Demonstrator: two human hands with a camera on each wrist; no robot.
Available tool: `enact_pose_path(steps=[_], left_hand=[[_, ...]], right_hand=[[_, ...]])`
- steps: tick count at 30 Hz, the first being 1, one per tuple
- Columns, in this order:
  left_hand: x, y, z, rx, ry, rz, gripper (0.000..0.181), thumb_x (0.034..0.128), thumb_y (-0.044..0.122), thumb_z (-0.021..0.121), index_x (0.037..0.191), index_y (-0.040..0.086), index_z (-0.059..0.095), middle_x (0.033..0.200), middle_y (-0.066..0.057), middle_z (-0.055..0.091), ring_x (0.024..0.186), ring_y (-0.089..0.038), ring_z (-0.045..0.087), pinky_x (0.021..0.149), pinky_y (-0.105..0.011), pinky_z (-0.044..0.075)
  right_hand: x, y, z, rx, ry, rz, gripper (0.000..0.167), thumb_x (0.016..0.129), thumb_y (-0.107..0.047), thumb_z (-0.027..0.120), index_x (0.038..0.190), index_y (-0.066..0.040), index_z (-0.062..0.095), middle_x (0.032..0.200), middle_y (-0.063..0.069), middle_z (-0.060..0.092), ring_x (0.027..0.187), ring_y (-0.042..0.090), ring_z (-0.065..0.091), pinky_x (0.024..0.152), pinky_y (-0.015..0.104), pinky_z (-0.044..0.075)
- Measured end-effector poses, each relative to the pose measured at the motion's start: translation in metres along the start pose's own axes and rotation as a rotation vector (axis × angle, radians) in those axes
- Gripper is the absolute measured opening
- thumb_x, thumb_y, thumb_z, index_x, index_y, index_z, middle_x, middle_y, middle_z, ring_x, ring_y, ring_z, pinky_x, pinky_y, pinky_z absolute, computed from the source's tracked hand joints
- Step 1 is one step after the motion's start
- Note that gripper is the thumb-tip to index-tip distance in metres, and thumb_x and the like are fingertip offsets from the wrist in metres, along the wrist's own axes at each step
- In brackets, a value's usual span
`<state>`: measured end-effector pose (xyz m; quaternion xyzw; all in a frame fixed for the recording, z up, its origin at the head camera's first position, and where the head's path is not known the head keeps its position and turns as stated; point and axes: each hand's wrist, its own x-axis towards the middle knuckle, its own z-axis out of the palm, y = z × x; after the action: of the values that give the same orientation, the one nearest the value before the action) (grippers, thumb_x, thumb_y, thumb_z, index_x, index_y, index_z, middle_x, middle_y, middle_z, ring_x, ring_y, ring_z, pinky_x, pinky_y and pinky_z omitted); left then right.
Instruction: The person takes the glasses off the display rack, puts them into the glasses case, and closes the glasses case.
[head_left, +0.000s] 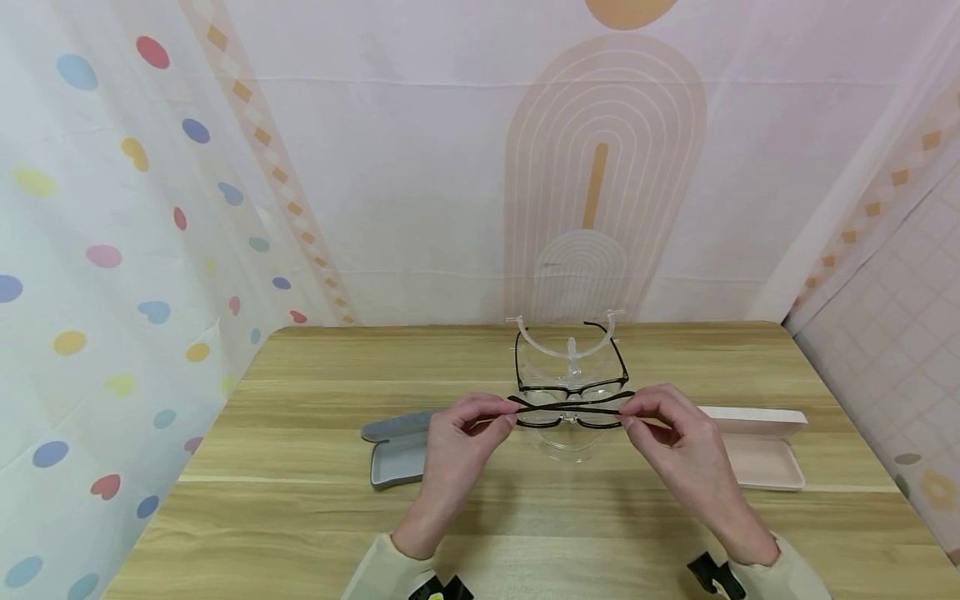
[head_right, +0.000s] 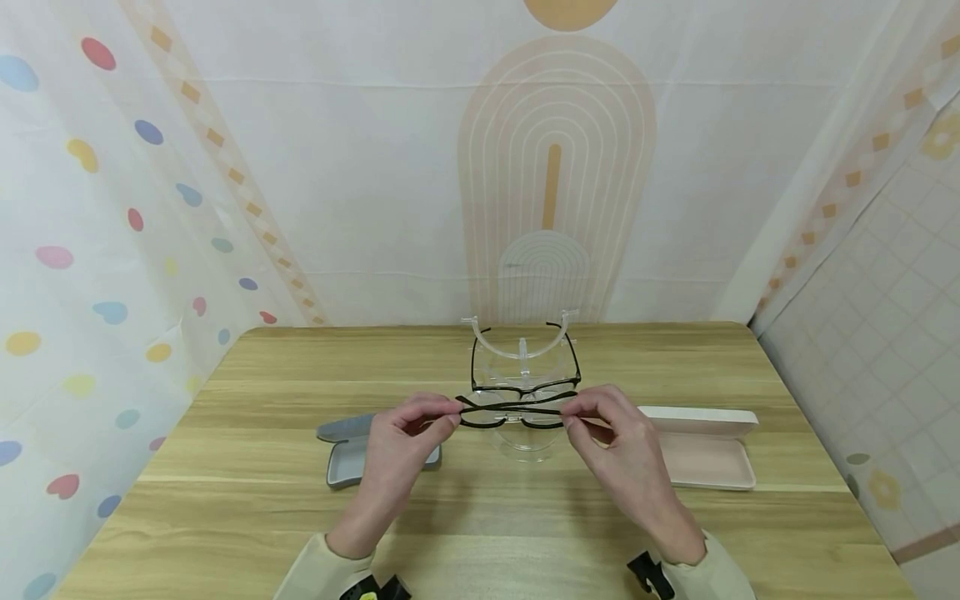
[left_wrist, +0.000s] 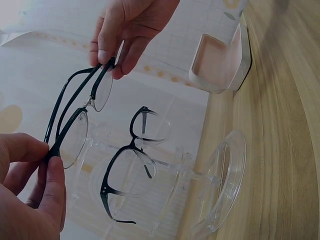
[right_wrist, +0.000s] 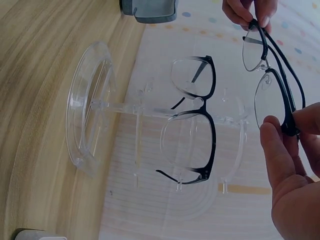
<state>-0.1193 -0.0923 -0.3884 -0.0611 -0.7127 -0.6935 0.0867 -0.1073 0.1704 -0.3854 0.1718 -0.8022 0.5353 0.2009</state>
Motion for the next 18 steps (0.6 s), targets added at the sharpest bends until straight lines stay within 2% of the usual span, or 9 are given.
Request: enact_pose_path(steps=[5,11,14,18], left_hand=[[0.0001,-0.0005,-0.0001,0.002,-0.005,-0.005,0.013,0.0858,-0.006,0.075,0.094,0.002,0.081,0.1,-0.011,0.072,0.091,-0.018,0.071,0.081,-0.025,0.059],[-0.0001,-0.0005,-0.001,-0.004,-0.012,-0.027,0.013,0.0855,-0.007,0.074,0.094,0.0,0.081,0.1,-0.012,0.071,0.091,-0.018,0.071,0.081,-0.024,0.059],[0.0,-0.0004,-0.0012,0.002,-0.014,-0.036,0.012,0.0851,-0.006,0.075,0.094,0.0,0.081,0.1,-0.012,0.071,0.09,-0.017,0.071,0.081,-0.024,0.059],[-0.0001,-0.0002,-0.0023,0.017,-0.017,-0.04,0.013,0.0852,-0.006,0.074,0.094,0.001,0.081,0.1,-0.012,0.071,0.089,-0.017,0.071,0.081,-0.024,0.059]], right_hand=[[0.0007,-0.0022,0.0017,0.047,0.005,0.06,0.018,0.091,0.012,0.07,0.101,-0.002,0.066,0.103,0.01,0.065,0.093,0.005,0.07,0.077,0.021,0.059],[0.0012,-0.0024,0.0026,0.102,0.014,0.081,0.028,0.091,0.012,0.07,0.116,0.002,0.062,0.12,0.011,0.058,0.097,0.005,0.07,0.079,0.022,0.059],[0.0012,-0.0005,0.0025,0.088,0.006,0.072,0.029,0.091,0.012,0.07,0.117,0.0,0.066,0.125,0.006,0.057,0.098,0.006,0.07,0.079,0.022,0.06],[0.0009,0.0013,0.0024,0.04,-0.006,0.071,0.023,0.091,0.01,0.071,0.111,-0.002,0.069,0.124,0.004,0.058,0.097,0.006,0.07,0.079,0.022,0.06]])
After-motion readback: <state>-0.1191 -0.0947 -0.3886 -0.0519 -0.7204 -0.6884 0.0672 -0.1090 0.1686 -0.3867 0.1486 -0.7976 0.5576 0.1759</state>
